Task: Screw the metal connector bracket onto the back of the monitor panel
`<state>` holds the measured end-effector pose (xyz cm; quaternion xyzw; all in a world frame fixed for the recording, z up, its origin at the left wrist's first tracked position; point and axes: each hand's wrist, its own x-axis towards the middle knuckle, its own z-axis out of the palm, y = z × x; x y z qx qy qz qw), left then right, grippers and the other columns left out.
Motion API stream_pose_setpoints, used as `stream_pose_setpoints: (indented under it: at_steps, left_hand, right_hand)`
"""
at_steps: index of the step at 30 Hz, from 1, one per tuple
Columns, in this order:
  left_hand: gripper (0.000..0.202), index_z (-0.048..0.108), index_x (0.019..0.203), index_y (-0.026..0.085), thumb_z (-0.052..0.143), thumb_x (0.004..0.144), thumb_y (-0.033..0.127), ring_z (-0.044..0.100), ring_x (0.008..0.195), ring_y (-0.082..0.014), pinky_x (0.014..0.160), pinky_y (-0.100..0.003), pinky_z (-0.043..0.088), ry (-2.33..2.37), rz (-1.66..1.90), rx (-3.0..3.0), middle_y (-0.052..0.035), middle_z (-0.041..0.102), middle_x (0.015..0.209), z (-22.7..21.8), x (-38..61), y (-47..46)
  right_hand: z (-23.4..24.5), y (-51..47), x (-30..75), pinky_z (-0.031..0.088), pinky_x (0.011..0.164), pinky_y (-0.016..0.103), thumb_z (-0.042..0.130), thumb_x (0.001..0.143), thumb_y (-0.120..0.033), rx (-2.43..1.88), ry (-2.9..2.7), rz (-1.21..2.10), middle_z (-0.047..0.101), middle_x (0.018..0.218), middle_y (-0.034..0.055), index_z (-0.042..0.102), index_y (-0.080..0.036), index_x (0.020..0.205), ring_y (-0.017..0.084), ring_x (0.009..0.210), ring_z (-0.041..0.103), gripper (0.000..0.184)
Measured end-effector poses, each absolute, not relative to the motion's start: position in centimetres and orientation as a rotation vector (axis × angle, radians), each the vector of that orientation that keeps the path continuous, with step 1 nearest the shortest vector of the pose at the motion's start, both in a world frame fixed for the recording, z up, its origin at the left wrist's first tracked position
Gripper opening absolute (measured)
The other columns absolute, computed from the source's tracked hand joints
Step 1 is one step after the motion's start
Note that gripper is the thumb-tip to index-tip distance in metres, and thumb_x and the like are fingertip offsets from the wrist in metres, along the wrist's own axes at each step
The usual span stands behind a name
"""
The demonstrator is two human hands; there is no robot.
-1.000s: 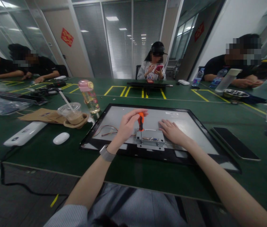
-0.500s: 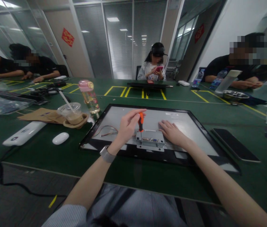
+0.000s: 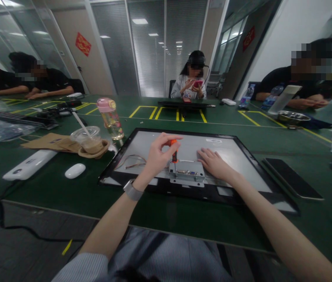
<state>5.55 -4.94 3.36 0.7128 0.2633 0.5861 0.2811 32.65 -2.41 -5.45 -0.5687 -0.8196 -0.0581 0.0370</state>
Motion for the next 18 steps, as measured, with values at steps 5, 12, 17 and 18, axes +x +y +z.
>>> stream_pose_setpoints:
  at_steps: [5,12,17,18]
  left_hand:
    - [0.025,0.072,0.111,0.022,0.055,0.093,0.028,0.062,0.090,-0.0161,0.081,-0.031,0.053,0.662,1.519,2.048,-0.0059,0.067,0.098,3.3,5.4,-5.1]
    - [0.032,0.067,0.120,0.020,0.057,0.089,0.022,0.065,0.079,-0.0130,0.078,-0.028,0.056,0.736,1.474,2.103,-0.0038,0.071,0.093,4.1,5.1,-5.4]
    - [0.028,0.064,0.115,0.020,0.064,0.089,0.027,0.067,0.077,-0.0114,0.068,-0.023,0.058,0.771,1.669,1.735,-0.0016,0.067,0.091,3.3,6.1,-5.3]
    - [0.028,0.063,0.115,0.020,0.065,0.088,0.028,0.068,0.077,-0.0119,0.067,-0.023,0.059,0.758,1.646,1.710,-0.0013,0.067,0.091,3.1,6.4,-5.4]
  right_hand:
    - [-5.4,-2.4,32.5,0.038,0.112,0.056,0.029,0.103,-0.039,-1.754,-2.512,-0.170,0.044,0.154,0.0196,0.046,-0.014,0.147,0.036,0.143,0.040,0.053]
    - [-5.4,-2.4,32.6,0.037,0.111,0.058,0.027,0.103,-0.040,-1.753,-2.499,-0.148,0.044,0.155,0.0192,0.044,-0.016,0.148,0.036,0.143,0.039,0.054]
    - [-5.3,-2.5,32.6,0.037,0.111,0.058,0.026,0.103,-0.040,-1.739,-2.510,-0.143,0.044,0.155,0.0199,0.043,-0.015,0.148,0.037,0.143,0.040,0.054]
    - [-5.2,-2.5,32.5,0.037,0.111,0.059,0.026,0.103,-0.039,-1.742,-2.510,-0.139,0.044,0.155,0.0200,0.043,-0.015,0.148,0.037,0.143,0.040,0.054]
